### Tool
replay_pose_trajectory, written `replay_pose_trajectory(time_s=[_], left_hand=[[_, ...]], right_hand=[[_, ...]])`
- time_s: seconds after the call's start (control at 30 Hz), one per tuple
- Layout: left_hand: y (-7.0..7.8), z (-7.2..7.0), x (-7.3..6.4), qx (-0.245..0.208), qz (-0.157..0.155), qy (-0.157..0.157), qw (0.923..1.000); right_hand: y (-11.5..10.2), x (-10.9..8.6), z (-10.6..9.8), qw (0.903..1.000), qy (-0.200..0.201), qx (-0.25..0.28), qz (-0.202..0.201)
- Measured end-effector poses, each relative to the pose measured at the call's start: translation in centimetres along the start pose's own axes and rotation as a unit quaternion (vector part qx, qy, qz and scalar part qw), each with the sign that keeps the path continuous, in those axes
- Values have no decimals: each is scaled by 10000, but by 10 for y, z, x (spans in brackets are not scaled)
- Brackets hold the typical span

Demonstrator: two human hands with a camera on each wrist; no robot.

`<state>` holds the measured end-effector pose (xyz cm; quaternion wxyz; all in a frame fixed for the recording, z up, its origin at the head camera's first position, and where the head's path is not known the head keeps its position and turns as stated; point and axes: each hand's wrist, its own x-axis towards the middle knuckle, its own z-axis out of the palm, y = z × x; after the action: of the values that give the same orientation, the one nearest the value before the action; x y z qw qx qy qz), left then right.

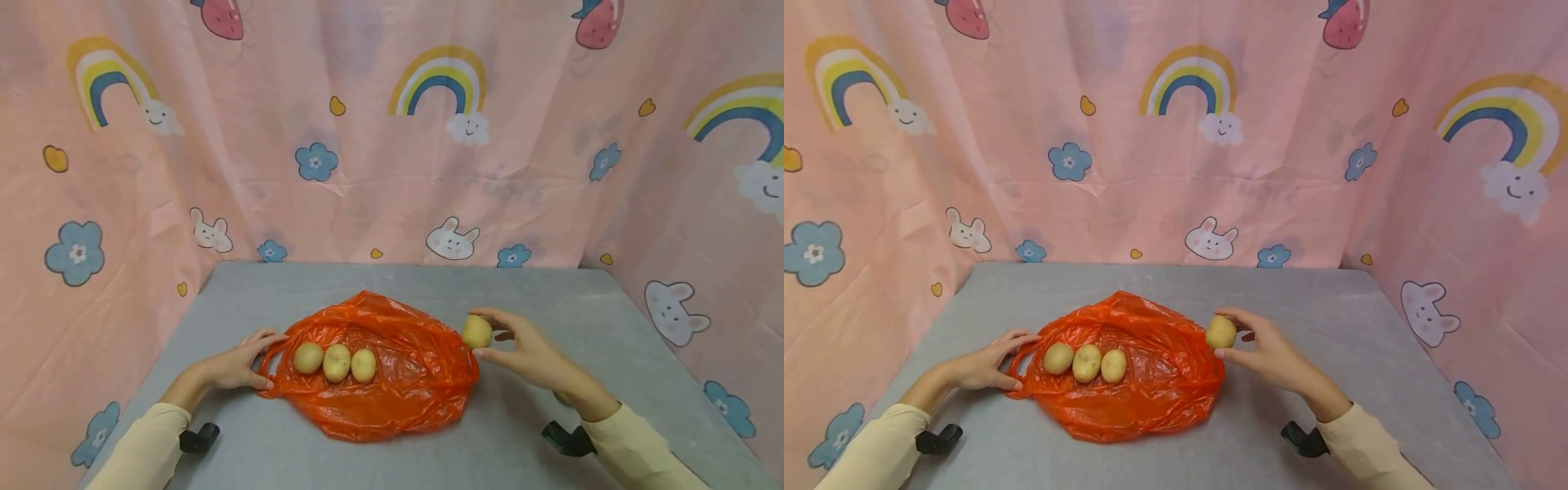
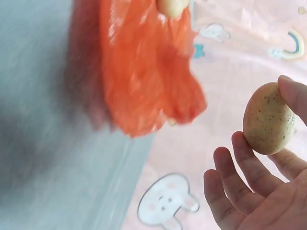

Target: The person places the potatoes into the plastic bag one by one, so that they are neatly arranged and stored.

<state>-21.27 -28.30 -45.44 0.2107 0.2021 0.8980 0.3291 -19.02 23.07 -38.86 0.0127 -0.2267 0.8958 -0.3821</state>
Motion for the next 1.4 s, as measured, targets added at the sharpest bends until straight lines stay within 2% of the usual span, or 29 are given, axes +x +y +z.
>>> replay_pose_trajectory(time_s=[0.4,0.8,1.1,1.4], left_hand=[[-3,2,-2,-49,108,74,9999],[-5,2,0,-96,109,54,9999],[-7,3,0,-80,121,92,9999],[-7,1,1,-91,120,79,9999]], right_hand=[[-27,18,30,9940,-700,725,-434],[-25,29,77,9855,-1435,895,-154],[-24,37,101,9828,-1634,855,99],[-23,41,109,9845,-1591,725,151]])
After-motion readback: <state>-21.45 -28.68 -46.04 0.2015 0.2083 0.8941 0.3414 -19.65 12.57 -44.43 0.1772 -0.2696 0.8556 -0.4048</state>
